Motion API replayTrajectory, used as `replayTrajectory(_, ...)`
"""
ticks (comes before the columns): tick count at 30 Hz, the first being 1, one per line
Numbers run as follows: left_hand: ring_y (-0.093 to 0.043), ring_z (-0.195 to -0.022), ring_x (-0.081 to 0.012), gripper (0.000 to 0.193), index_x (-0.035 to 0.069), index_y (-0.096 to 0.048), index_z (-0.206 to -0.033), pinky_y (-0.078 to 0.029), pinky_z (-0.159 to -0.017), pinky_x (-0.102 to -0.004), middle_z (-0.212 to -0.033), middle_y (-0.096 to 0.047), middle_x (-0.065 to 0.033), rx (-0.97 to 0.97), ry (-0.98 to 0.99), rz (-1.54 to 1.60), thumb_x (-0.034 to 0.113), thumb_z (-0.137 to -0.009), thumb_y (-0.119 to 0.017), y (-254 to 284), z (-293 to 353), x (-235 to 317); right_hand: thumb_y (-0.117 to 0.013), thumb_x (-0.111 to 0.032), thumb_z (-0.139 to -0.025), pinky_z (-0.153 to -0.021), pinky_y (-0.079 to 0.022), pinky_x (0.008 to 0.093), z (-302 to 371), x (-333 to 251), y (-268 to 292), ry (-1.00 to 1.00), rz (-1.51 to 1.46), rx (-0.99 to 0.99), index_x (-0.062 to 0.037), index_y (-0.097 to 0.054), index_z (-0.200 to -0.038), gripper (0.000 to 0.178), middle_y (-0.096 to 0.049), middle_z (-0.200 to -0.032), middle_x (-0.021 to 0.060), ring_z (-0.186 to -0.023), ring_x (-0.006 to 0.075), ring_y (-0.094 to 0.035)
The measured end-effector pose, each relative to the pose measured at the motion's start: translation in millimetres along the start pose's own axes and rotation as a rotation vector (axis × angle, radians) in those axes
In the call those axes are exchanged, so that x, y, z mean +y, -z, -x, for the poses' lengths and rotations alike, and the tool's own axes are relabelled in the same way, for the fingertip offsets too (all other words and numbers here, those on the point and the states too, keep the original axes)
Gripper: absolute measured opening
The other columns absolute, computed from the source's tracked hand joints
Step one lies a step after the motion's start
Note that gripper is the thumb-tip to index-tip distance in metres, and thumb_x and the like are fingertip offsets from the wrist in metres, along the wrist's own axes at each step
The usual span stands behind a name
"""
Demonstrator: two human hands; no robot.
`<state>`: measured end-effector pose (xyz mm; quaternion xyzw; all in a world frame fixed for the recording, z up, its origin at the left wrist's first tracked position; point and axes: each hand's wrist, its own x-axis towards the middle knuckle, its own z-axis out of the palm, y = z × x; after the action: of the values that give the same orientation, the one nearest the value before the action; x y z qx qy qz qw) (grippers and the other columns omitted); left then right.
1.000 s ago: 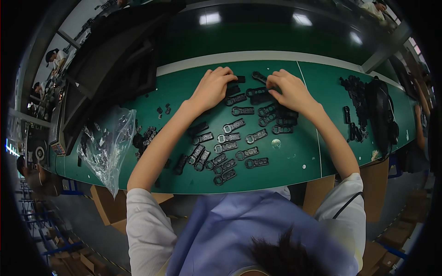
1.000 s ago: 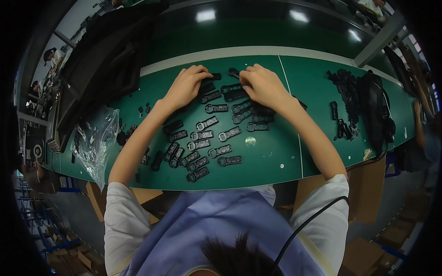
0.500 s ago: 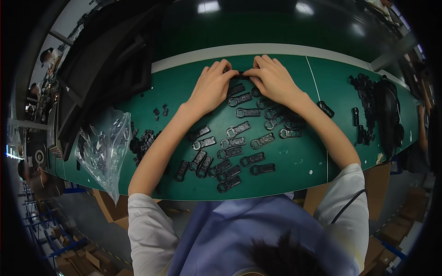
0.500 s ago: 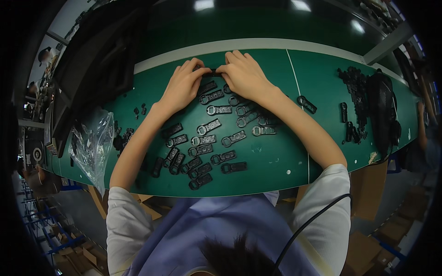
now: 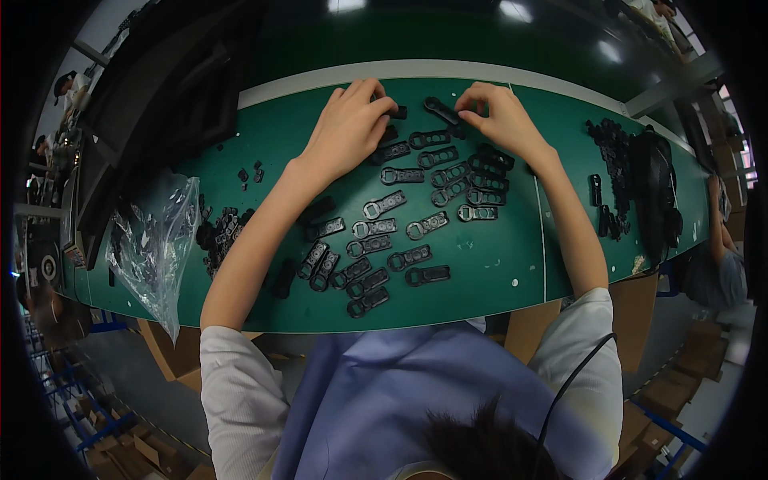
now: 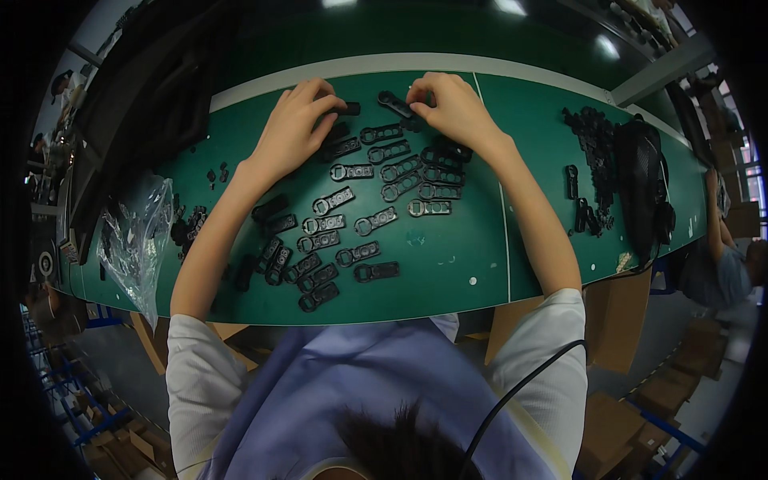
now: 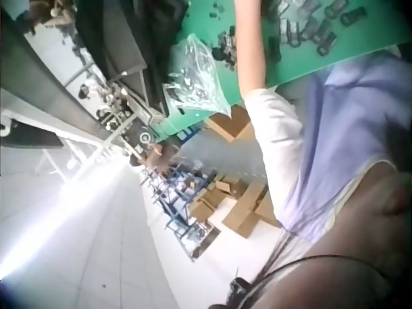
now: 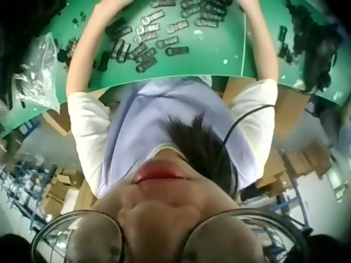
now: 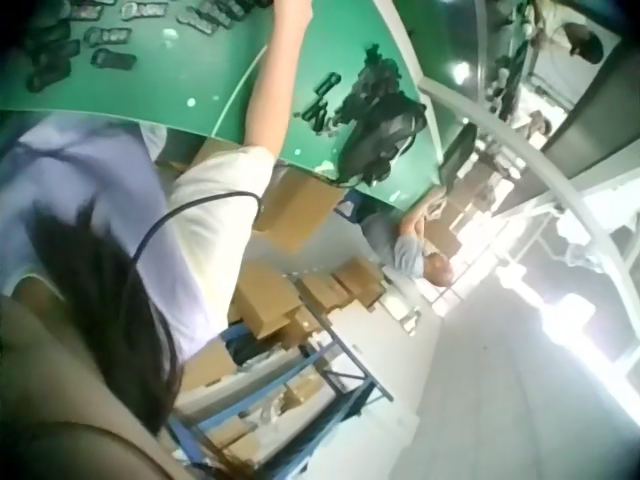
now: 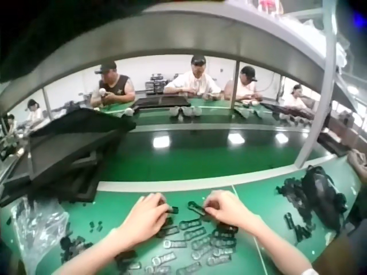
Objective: Assemble small black plastic components by snapping together individual parts at a manual assembly station.
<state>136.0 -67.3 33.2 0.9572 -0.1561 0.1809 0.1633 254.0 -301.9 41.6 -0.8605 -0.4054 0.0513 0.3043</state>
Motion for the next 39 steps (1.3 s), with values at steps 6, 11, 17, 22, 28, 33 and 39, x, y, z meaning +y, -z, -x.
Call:
replayTrajectory(6,-0.054,-0.097,-0.0242,0.017,0.005,-0.063,-0.099,-0.043,-0.085,-0.0353,-0.099,-0.056,-0.0064,-0.053,-0.088,0.089,0.009,-0.083,-0.062,-9,-4,29,-0.07,-0.007,-0.076,-0.067,-0.046,0.0335,11,-2,-7,-0.013,0.114,-0.054,0.0008,-0.061,-0.086,0.016,-0.061,-0.086,0.0092,-0.076,0.0227,-0.057)
replayTrajectory(11,-0.054,-0.096,-0.0241,0.019,0.005,-0.063,-0.1,-0.042,-0.085,-0.035,-0.095,-0.058,-0.006,-0.124,-0.056,0.062,0.01,-0.082,-0.063,-21,-7,28,-0.072,-0.006,-0.075,-0.069,-0.049,0.0309,15,6,-17,0.135,0.111,0.066,0.0013,-0.061,-0.088,0.018,-0.063,-0.083,0.0091,-0.075,0.0198,-0.059)
replayTrajectory(17,-0.056,-0.091,-0.0238,0.016,0.003,-0.065,-0.095,-0.044,-0.079,-0.0344,-0.09,-0.061,-0.0061,0.1,0.0,0.186,0.014,-0.085,-0.063,-19,-5,31,-0.07,-0.003,-0.078,-0.072,-0.05,0.0266,18,-10,-6,0.019,-0.319,0.019,0.0021,-0.065,-0.094,0.018,-0.065,-0.082,0.0068,-0.073,0.0149,-0.061)
replayTrajectory(22,-0.059,-0.086,-0.0223,0.018,0.002,-0.069,-0.088,-0.046,-0.073,-0.0332,-0.086,-0.065,-0.0076,0.016,0.247,0.625,0.019,-0.086,-0.064,-7,-16,34,-0.069,-0.002,-0.079,-0.072,-0.05,0.0252,14,-26,-5,-0.004,-0.552,-0.033,0.0027,-0.067,-0.095,0.017,-0.065,-0.081,0.005,-0.073,0.0131,-0.061)
replayTrajectory(28,-0.06,-0.084,-0.0204,0.019,0.001,-0.069,-0.091,-0.047,-0.071,-0.0323,-0.084,-0.066,-0.0077,0.008,0.45,0.883,0.019,-0.086,-0.063,-19,-14,29,-0.07,-0.003,-0.078,-0.071,-0.049,0.0251,16,-34,-14,0.268,-0.413,0.186,0.0029,-0.068,-0.09,0.014,-0.065,-0.079,0.0051,-0.074,0.0122,-0.061)
replayTrajectory(33,-0.057,-0.088,-0.0215,0.018,0.002,-0.067,-0.096,-0.046,-0.076,-0.0334,-0.087,-0.062,-0.0053,0.056,0.161,0.438,0.016,-0.084,-0.065,-25,-1,29,-0.071,-0.004,-0.077,-0.065,-0.046,0.0241,17,-20,-17,0.185,-0.303,0.102,0.0029,-0.068,-0.085,0.011,-0.064,-0.076,0.0047,-0.068,0.011,-0.057)
replayTrajectory(39,-0.055,-0.094,-0.0247,0.018,0.004,-0.066,-0.097,-0.045,-0.081,-0.036,-0.094,-0.06,-0.0052,-0.004,0.006,0.247,0.01,-0.08,-0.067,-34,6,25,-0.071,-0.003,-0.076,-0.057,-0.041,0.0243,19,-16,-27,0.054,-0.209,0.032,0.0028,-0.068,-0.084,0.01,-0.063,-0.072,0.0041,-0.061,0.0107,-0.05)
